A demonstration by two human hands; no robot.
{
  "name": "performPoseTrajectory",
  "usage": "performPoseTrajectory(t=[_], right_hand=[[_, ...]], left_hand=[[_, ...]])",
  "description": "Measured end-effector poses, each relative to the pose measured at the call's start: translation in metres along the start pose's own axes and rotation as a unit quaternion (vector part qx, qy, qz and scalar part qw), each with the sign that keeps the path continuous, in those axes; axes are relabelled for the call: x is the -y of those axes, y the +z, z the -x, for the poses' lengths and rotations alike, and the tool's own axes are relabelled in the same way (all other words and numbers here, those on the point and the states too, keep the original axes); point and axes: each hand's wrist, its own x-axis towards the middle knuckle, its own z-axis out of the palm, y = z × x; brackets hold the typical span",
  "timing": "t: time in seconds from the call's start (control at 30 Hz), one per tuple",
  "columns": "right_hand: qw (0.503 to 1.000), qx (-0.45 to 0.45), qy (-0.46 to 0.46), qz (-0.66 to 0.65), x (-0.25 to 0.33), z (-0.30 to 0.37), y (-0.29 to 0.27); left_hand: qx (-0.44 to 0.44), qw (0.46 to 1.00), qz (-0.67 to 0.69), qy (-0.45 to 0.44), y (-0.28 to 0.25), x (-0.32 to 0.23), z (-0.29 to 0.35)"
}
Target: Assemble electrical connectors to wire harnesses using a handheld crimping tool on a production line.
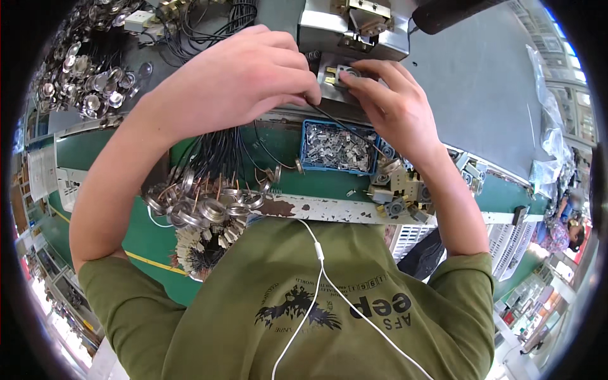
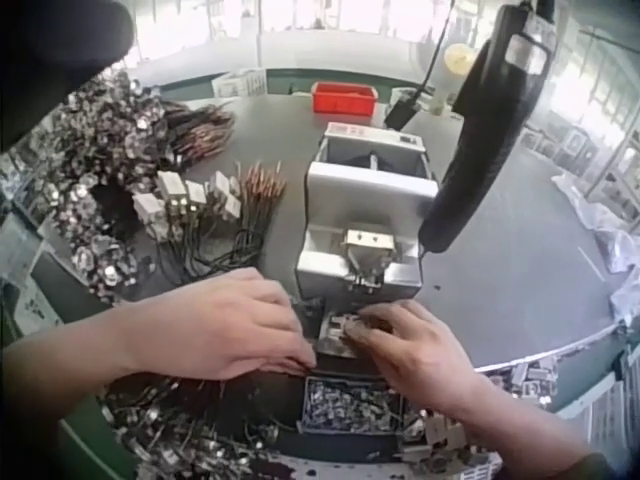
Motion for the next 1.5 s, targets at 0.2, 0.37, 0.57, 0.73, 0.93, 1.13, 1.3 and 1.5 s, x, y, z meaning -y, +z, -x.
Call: performPoseTrajectory(t=[0.2,0.37,0.57,0.73,0.93,1.13,1.3,1.5], right_hand=[[0.927,0.092,0.221,-0.290,0.042,0.019,-0.036],[0.948,0.183,0.216,-0.148,0.048,0.013,-0.041],[0.974,0.109,0.157,-0.126,0.039,0.030,-0.033],[0.959,0.075,0.208,-0.180,0.044,0.036,-0.024],[0.954,0.047,0.213,-0.205,0.046,0.042,-0.019],[0.955,0.056,0.207,-0.203,0.046,0.043,-0.021],[0.956,0.054,0.207,-0.199,0.047,0.042,-0.022],[0.976,-0.012,0.157,-0.148,0.049,0.042,-0.024]], left_hand=[[0.016,0.999,-0.043,0.004,0.010,-0.003,-0.002],[-0.010,0.997,0.004,-0.073,0.009,-0.002,-0.005],[-0.069,0.997,0.011,-0.042,0.005,0.001,-0.036],[-0.060,0.998,-0.010,-0.028,0.026,0.006,-0.051],[-0.028,0.998,-0.044,-0.043,0.034,0.003,-0.061],[-0.034,0.997,-0.062,-0.032,0.037,0.004,-0.059],[-0.026,0.997,-0.040,-0.062,0.036,0.000,-0.061],[-0.028,0.996,0.005,-0.085,0.023,-0.005,-0.061]])
